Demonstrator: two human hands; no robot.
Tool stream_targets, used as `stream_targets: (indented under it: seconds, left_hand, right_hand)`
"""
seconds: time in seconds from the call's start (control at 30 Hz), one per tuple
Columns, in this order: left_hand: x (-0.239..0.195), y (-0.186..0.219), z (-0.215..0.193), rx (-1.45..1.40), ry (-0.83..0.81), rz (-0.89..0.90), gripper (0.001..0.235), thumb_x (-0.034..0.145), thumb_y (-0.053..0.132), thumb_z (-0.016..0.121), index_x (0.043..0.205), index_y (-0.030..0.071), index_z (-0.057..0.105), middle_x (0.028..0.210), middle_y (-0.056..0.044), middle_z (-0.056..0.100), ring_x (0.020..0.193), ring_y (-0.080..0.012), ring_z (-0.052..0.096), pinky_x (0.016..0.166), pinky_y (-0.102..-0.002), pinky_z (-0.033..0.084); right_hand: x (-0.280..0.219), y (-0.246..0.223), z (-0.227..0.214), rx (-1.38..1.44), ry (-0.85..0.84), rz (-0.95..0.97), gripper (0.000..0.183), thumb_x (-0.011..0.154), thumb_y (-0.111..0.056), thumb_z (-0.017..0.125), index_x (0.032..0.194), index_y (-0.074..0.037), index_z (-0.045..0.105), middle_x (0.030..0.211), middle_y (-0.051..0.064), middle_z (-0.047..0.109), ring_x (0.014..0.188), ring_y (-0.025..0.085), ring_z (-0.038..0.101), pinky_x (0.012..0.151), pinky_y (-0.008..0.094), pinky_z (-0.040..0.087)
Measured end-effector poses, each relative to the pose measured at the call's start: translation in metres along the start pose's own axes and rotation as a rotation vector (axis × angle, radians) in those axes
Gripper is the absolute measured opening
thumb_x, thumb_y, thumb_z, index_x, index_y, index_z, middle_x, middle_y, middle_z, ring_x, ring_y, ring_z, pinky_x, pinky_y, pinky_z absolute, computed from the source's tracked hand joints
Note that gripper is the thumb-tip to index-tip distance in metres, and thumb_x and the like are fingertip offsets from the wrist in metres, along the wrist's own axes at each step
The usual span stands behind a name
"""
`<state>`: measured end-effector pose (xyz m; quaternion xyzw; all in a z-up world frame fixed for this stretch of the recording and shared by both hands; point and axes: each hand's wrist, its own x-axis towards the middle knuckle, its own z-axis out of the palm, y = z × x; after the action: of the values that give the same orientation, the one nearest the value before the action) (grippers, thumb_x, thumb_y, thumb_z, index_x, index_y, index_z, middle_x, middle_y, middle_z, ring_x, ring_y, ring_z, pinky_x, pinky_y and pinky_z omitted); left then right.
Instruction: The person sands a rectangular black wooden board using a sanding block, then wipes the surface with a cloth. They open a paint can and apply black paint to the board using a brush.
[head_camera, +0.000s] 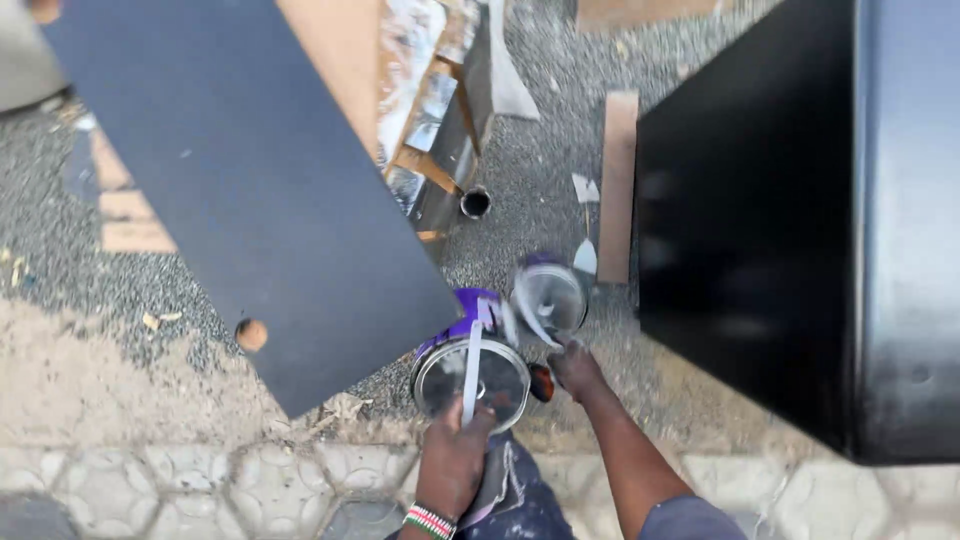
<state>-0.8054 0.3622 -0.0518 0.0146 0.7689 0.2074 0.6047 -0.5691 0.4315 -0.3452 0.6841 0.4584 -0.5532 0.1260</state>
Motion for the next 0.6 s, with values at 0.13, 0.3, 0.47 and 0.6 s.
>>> stream_targets:
  seconds: [0.13, 0.3, 0.47, 0.6]
  left_hand:
    - [0.04, 0.018, 0.009, 0.185, -0.04, 0.122, 0.012, 0.106, 0.029, 0.078, 0.098, 0.021, 0.074, 0.075, 0.003, 0.061, 0.071, -0.0129, 0.055, 0.069, -0.037, 0.046]
    - [0.022, 0.073, 0.028, 0.229, -0.144, 0.077, 0.022, 0.105, 0.026, 0.075, 0.119, 0.022, 0.092, 0.076, 0.003, 0.068, 0.066, -0.0111, 0.055, 0.062, -0.032, 0.045]
    - [0.04, 0.083, 0.062, 0.226, -0.293, 0.064, 0.011, 0.111, 0.014, 0.072, 0.115, 0.013, 0.082, 0.087, -0.001, 0.067, 0.076, -0.0156, 0.059, 0.07, -0.033, 0.05]
    - [0.073, 0.08, 0.097, 0.115, -0.323, 0.028, 0.015, 0.103, 0.006, 0.071, 0.115, 0.012, 0.079, 0.088, -0.007, 0.076, 0.076, -0.0189, 0.069, 0.071, -0.035, 0.057]
  right_hand:
    - [-0.025, -0.011, 0.026, 0.304, 0.141, 0.11, 0.046, 0.096, -0.036, 0.072, 0.139, -0.027, 0.086, 0.094, 0.008, 0.085, 0.062, 0.02, 0.064, 0.063, 0.043, 0.049]
    - [-0.063, 0.018, 0.049, 0.463, 0.197, 0.21, 0.029, 0.097, -0.029, 0.066, 0.112, -0.02, 0.089, 0.086, 0.011, 0.084, 0.068, 0.025, 0.067, 0.066, 0.047, 0.047]
    - [-0.063, 0.039, 0.063, 0.832, 0.207, 0.25, 0.029, 0.101, -0.001, 0.064, 0.12, -0.006, 0.085, 0.098, 0.022, 0.085, 0.086, 0.03, 0.077, 0.072, 0.041, 0.057]
    - [-0.078, 0.026, 0.037, 0.734, 0.246, 0.34, 0.023, 0.099, -0.015, 0.071, 0.116, -0.014, 0.085, 0.1, 0.014, 0.089, 0.087, 0.028, 0.078, 0.076, 0.042, 0.055]
